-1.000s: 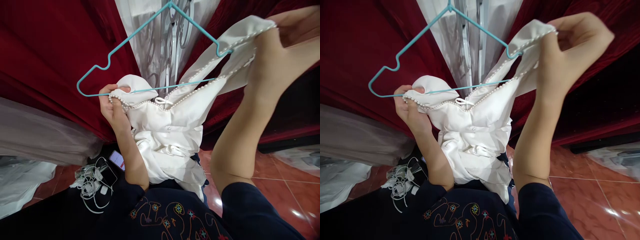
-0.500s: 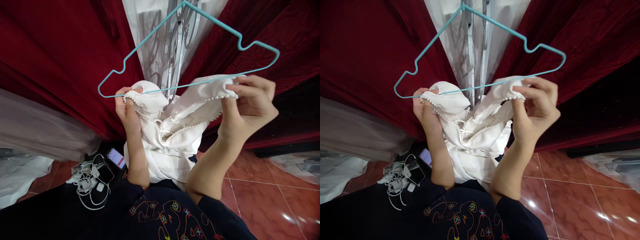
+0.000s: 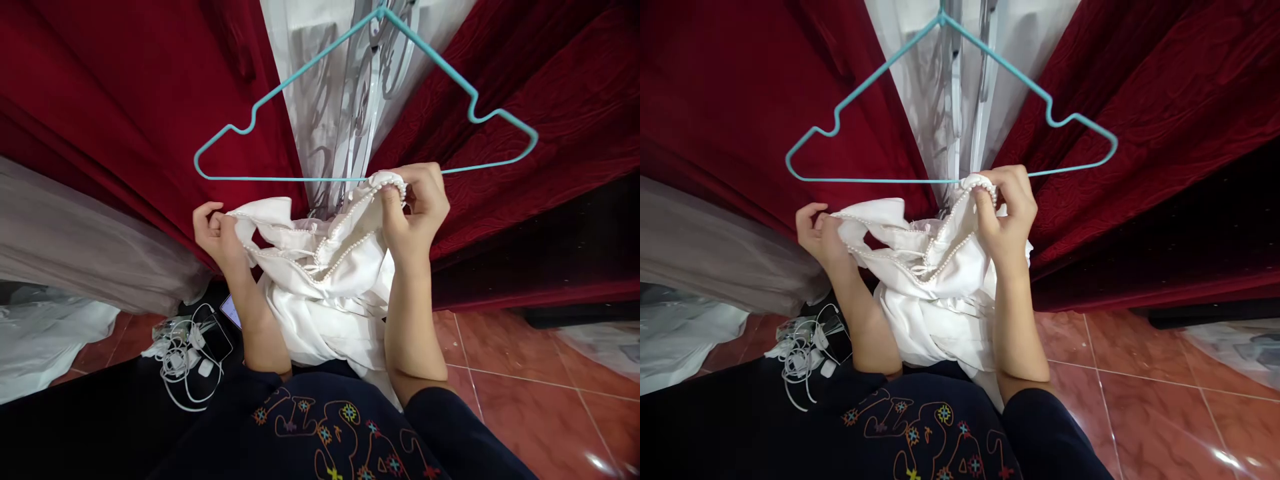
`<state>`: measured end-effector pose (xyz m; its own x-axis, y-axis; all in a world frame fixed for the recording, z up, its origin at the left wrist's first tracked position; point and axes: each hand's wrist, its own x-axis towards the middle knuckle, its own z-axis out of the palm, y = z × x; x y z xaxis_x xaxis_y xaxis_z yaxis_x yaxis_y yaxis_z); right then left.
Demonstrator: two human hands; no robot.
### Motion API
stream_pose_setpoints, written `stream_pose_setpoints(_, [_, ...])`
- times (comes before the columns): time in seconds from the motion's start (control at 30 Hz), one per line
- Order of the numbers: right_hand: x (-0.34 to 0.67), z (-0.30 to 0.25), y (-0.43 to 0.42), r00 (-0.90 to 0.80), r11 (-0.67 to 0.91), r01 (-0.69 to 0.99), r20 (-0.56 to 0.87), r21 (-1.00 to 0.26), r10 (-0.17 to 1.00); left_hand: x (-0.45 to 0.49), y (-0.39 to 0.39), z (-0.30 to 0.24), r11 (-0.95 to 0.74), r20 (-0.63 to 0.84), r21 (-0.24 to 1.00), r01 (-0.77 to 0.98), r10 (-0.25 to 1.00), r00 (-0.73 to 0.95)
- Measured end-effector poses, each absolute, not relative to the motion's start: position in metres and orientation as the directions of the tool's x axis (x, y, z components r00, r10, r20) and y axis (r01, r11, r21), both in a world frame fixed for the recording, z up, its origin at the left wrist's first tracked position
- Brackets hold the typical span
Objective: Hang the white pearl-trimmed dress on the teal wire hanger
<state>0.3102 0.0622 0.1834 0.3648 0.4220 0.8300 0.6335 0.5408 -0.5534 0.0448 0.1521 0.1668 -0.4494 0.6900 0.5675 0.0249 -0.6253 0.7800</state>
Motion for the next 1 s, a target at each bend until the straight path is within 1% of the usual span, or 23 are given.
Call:
stream_pose_setpoints(0.07, [0.315, 0.185, 0.061, 0.354, 0.548, 0.640, 0.839, -0.539, 0.413, 0.031, 0.162, 0.179, -0.617, 0.550, 0.786, 0.028, 0.678, -0.488])
stream_pose_setpoints(0.13, [0.322, 0.186, 0.058, 0.342, 0.548, 0.644, 0.841, -0.534, 0.418, 0.025, 0.173, 0.202, -0.644, 0.575, 0.763, 0.051, 0.641, -0.507])
stream_pose_setpoints(0.23, [0.327, 0.187, 0.053, 0.334, 0.522, 0.664, 0.837, -0.535, 0.433, 0.031, 0.185, 0.247, -0.726, 0.676, 0.672, 0.143, 0.524, -0.518])
stream_pose_setpoints(0.3, [0.328, 0.188, 0.052, 0.338, 0.490, 0.688, 0.834, -0.535, 0.437, 0.040, 0.185, 0.276, -0.786, 0.724, 0.603, 0.139, 0.465, -0.510])
stream_pose_setpoints(0.33, [0.327, 0.188, 0.052, 0.341, 0.479, 0.697, 0.834, -0.534, 0.433, 0.045, 0.184, 0.287, -0.815, 0.755, 0.567, 0.118, 0.457, -0.471])
stream_pose_setpoints(0.37, [0.326, 0.187, 0.053, 0.344, 0.475, 0.701, 0.836, -0.532, 0.429, 0.049, 0.181, 0.298, -0.830, 0.786, 0.548, 0.107, 0.467, -0.405])
stream_pose_setpoints(0.4, [0.325, 0.187, 0.054, 0.347, 0.479, 0.698, 0.837, -0.532, 0.424, 0.054, 0.178, 0.306, -0.830, 0.815, 0.545, 0.116, 0.493, -0.304])
stream_pose_setpoints(0.47, [0.323, 0.187, 0.056, 0.354, 0.499, 0.680, 0.837, -0.537, 0.418, 0.061, 0.174, 0.318, -0.809, 0.830, 0.556, 0.191, 0.554, -0.070])
stream_pose_setpoints(0.57, [0.321, 0.186, 0.056, 0.370, 0.506, 0.658, 0.825, -0.557, 0.427, 0.068, 0.176, 0.328, -0.787, 0.770, 0.501, 0.361, 0.596, 0.230])
stream_pose_setpoints(0.63, [0.319, 0.186, 0.055, 0.382, 0.491, 0.656, 0.813, -0.573, 0.439, 0.071, 0.177, 0.328, -0.778, 0.698, 0.490, 0.393, 0.620, 0.357])
stream_pose_setpoints(0.67, [0.319, 0.186, 0.054, 0.385, 0.484, 0.656, 0.808, -0.579, 0.445, 0.073, 0.175, 0.326, -0.790, 0.674, 0.505, 0.349, 0.613, 0.412])
stream_pose_setpoints(0.7, [0.319, 0.186, 0.053, 0.389, 0.478, 0.655, 0.804, -0.585, 0.450, 0.074, 0.171, 0.322, -0.816, 0.683, 0.517, 0.257, 0.575, 0.451])
stream_pose_setpoints(0.73, [0.318, 0.186, 0.053, 0.394, 0.476, 0.652, 0.800, -0.590, 0.452, 0.076, 0.165, 0.316, -0.851, 0.730, 0.509, 0.128, 0.506, 0.460])
stream_pose_setpoints(0.77, [0.317, 0.186, 0.053, 0.399, 0.477, 0.647, 0.797, -0.595, 0.452, 0.079, 0.156, 0.308, -0.882, 0.802, 0.471, -0.013, 0.422, 0.423])
stream_pose_setpoints(0.8, [0.317, 0.186, 0.053, 0.408, 0.475, 0.642, 0.792, -0.602, 0.454, 0.082, 0.145, 0.297, -0.897, 0.872, 0.420, -0.136, 0.357, 0.335])
stream_pose_setpoints(0.83, [0.316, 0.186, 0.055, 0.421, 0.469, 0.634, 0.783, -0.615, 0.457, 0.085, 0.133, 0.285, -0.907, 0.921, 0.364, -0.213, 0.317, 0.225])
stream_pose_setpoints(0.87, [0.315, 0.186, 0.056, 0.435, 0.460, 0.626, 0.772, -0.630, 0.464, 0.089, 0.121, 0.271, -0.876, 0.918, 0.394, -0.277, 0.390, 0.071])
stream_pose_setpoints(0.9, [0.315, 0.186, 0.057, 0.447, 0.453, 0.619, 0.761, -0.642, 0.469, 0.092, 0.110, 0.257, -0.800, 0.841, 0.505, -0.324, 0.541, -0.026])
stream_pose_setpoints(0.93, [0.315, 0.185, 0.059, 0.454, 0.447, 0.613, 0.754, -0.651, 0.475, 0.096, 0.101, 0.243, -0.701, 0.749, 0.617, -0.357, 0.663, -0.008])
stream_pose_setpoints(0.97, [0.315, 0.185, 0.060, 0.458, 0.446, 0.610, 0.750, -0.656, 0.477, 0.099, 0.094, 0.230, -0.571, 0.644, 0.732, -0.372, 0.758, 0.106])
stream_pose_setpoints(1.0, [0.315, 0.184, 0.060, 0.458, 0.449, 0.608, 0.751, -0.655, 0.476, 0.102, 0.090, 0.219, -0.420, 0.505, 0.840, -0.343, 0.835, 0.217])
